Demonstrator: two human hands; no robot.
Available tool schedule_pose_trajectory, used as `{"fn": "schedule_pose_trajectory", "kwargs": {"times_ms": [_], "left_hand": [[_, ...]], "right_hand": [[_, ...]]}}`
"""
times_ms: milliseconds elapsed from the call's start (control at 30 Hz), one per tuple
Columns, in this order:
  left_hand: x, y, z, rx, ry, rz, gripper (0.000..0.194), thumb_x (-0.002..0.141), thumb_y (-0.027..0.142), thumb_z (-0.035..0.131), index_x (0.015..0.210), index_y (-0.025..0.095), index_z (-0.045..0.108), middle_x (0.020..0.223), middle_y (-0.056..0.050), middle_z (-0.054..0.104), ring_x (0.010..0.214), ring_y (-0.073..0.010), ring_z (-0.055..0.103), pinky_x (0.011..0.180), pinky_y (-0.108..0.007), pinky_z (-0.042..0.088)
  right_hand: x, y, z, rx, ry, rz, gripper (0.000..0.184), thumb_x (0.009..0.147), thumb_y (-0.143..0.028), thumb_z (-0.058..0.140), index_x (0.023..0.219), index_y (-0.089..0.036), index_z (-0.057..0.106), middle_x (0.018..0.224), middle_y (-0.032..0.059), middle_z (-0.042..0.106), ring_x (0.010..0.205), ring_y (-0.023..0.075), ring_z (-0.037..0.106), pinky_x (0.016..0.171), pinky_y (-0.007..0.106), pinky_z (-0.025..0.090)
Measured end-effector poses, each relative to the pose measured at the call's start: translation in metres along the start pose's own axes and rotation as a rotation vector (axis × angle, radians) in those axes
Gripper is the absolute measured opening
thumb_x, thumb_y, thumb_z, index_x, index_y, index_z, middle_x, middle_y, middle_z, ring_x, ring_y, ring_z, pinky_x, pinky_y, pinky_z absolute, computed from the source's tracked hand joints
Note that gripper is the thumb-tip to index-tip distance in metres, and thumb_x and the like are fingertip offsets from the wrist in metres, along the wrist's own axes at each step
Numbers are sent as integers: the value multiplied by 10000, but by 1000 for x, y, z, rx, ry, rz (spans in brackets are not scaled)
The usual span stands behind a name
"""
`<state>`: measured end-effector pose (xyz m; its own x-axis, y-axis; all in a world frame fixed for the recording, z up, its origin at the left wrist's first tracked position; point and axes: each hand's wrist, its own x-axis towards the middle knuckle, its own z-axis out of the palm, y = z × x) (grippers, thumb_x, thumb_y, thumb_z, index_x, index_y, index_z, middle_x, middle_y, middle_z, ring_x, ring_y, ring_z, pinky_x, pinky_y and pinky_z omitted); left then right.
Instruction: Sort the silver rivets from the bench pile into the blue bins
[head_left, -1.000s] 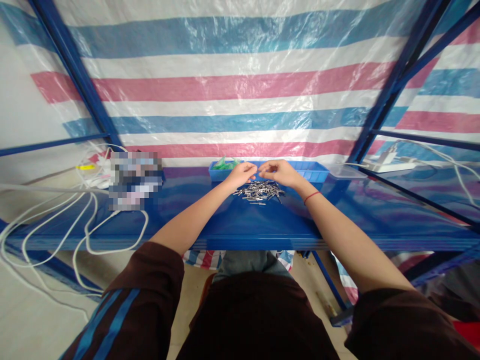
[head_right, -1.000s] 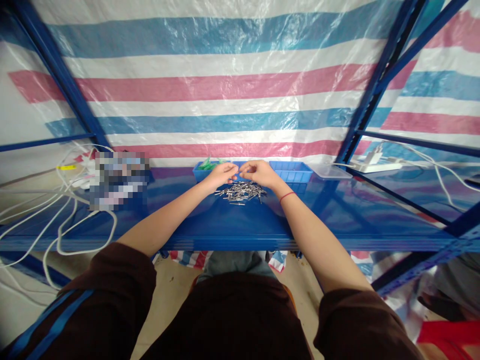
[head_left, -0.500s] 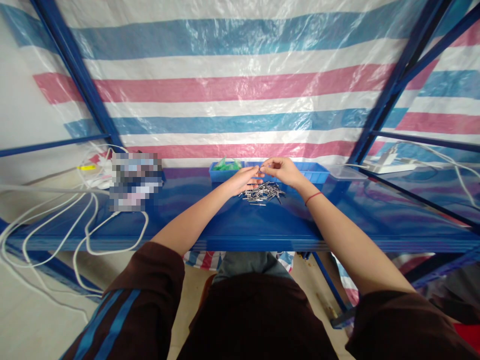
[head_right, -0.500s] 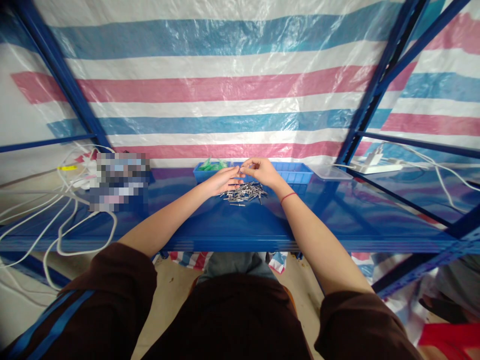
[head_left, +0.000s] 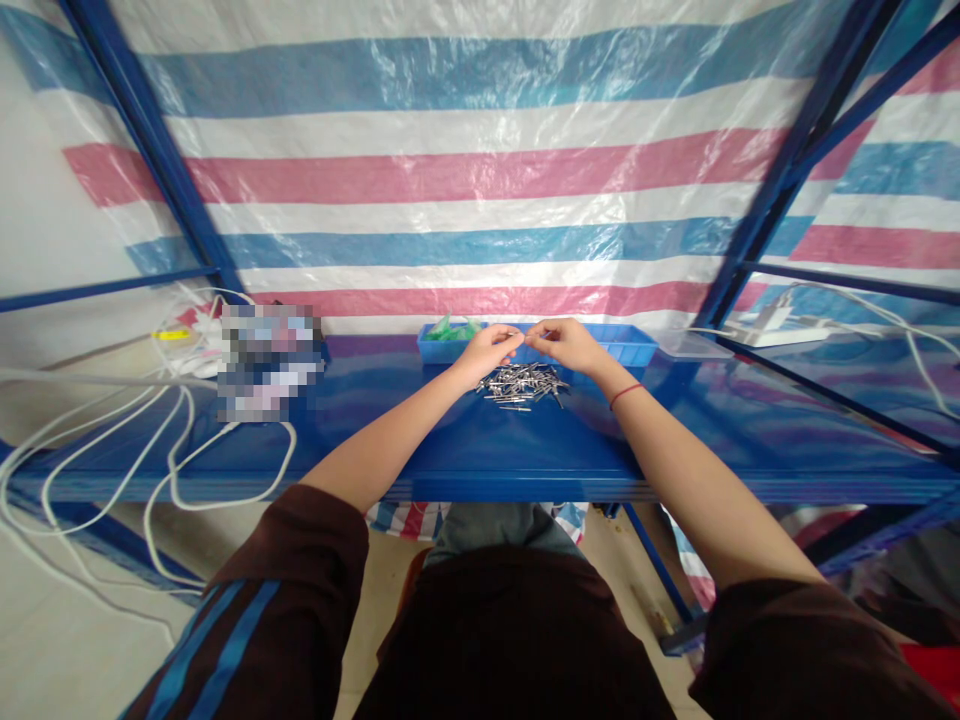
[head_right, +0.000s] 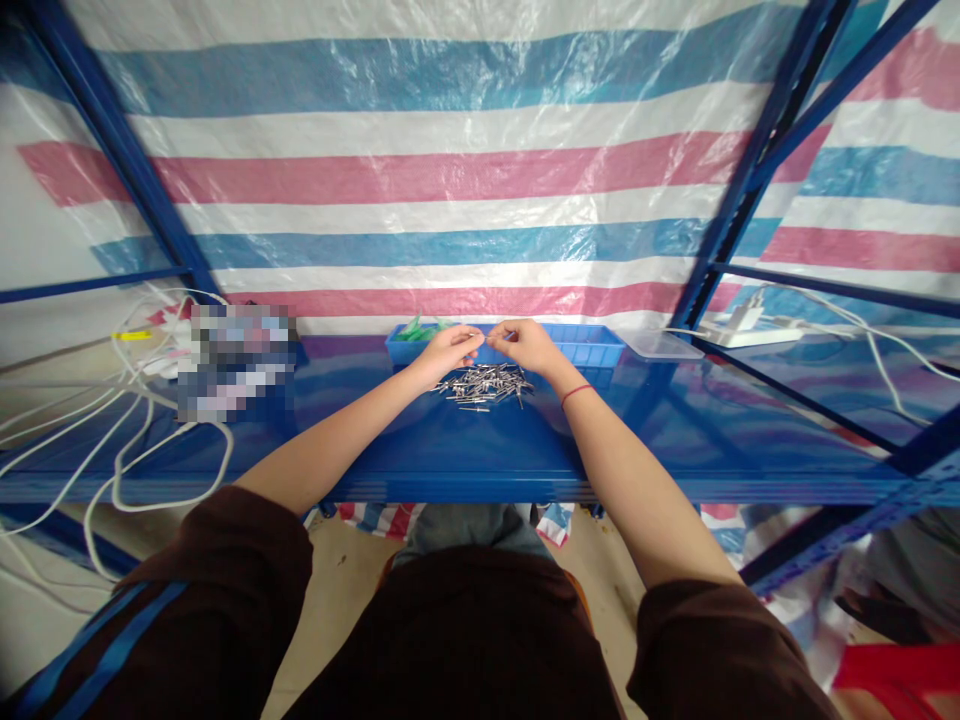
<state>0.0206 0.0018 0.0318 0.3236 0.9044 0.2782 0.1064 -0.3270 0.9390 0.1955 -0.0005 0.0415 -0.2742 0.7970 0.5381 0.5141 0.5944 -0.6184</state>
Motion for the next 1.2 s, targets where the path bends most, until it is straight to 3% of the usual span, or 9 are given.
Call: {"fn": "schedule_pose_trajectory", "kwargs": {"times_ms": [100,233,433,500,600,700,800,967,1200], "left_hand": [[2,-4,-3,290,-18,121,336,862,325,568,1136,131,558,903,-63,636,743,-119,591,727,-263,480],[-2,-4,-11,757,-168,270,417,864,417,529,1187,156,570,1100,-114,627,1020,-221,584,935,-380,438],[-18,16,-20,1098,-406,-10,758,748,736,442,1372,305,440,1494,-120,329,1362,-401,273,1054,-571,280],[-22,23,-23,1116,-505,-139,933,676,797,456,1466,342,262,1565,-105,170,1386,-422,223,1062,-556,282],[-25,34,-26,1156,-586,-231,1104,601,847,473,1503,350,74,1589,-93,38,1392,-414,231,1071,-512,304],[-28,46,-30,1250,-562,-259,1183,538,861,522,1504,347,71,1591,-80,16,1393,-431,218,1062,-517,325],[-29,53,-32,1323,-554,-304,1183,532,834,568,1504,321,132,1583,-92,100,1372,-437,267,1057,-521,340],[-28,52,-29,1283,-624,-356,1095,591,729,636,1493,251,239,1537,-159,246,1138,-361,566,883,-380,513],[-19,28,-24,1016,-586,-214,847,676,468,694,1415,171,406,1235,-168,609,666,-188,665,601,-271,518]], "right_hand": [[2,4,-8,-30,55,115,242,735,-352,577,751,-128,669,723,60,673,589,143,559,629,300,472],[1,17,-29,-188,388,295,212,745,-277,543,779,-117,679,778,99,692,689,196,611,678,313,481],[-12,31,-52,-535,623,621,387,802,-335,523,1052,-88,683,998,201,691,958,320,620,823,397,460],[-14,26,-58,-599,542,592,387,816,-330,499,1051,-86,685,973,189,695,932,307,624,795,375,459],[-13,12,-64,-579,133,434,291,810,-315,516,845,-104,713,805,120,696,763,223,623,688,295,454],[-13,-4,-66,-438,-353,455,318,752,-437,628,832,-140,709,724,65,670,642,166,587,573,256,449],[-16,-14,-61,-345,-592,580,426,616,-508,749,863,-164,709,796,75,678,693,181,604,541,253,490],[-16,-14,-45,-330,-670,674,389,573,-431,799,797,-129,698,798,91,673,735,182,616,570,248,535],[-10,-8,-23,-501,-572,474,117,645,-243,720,697,-141,695,568,33,619,508,135,553,514,260,474]]}}
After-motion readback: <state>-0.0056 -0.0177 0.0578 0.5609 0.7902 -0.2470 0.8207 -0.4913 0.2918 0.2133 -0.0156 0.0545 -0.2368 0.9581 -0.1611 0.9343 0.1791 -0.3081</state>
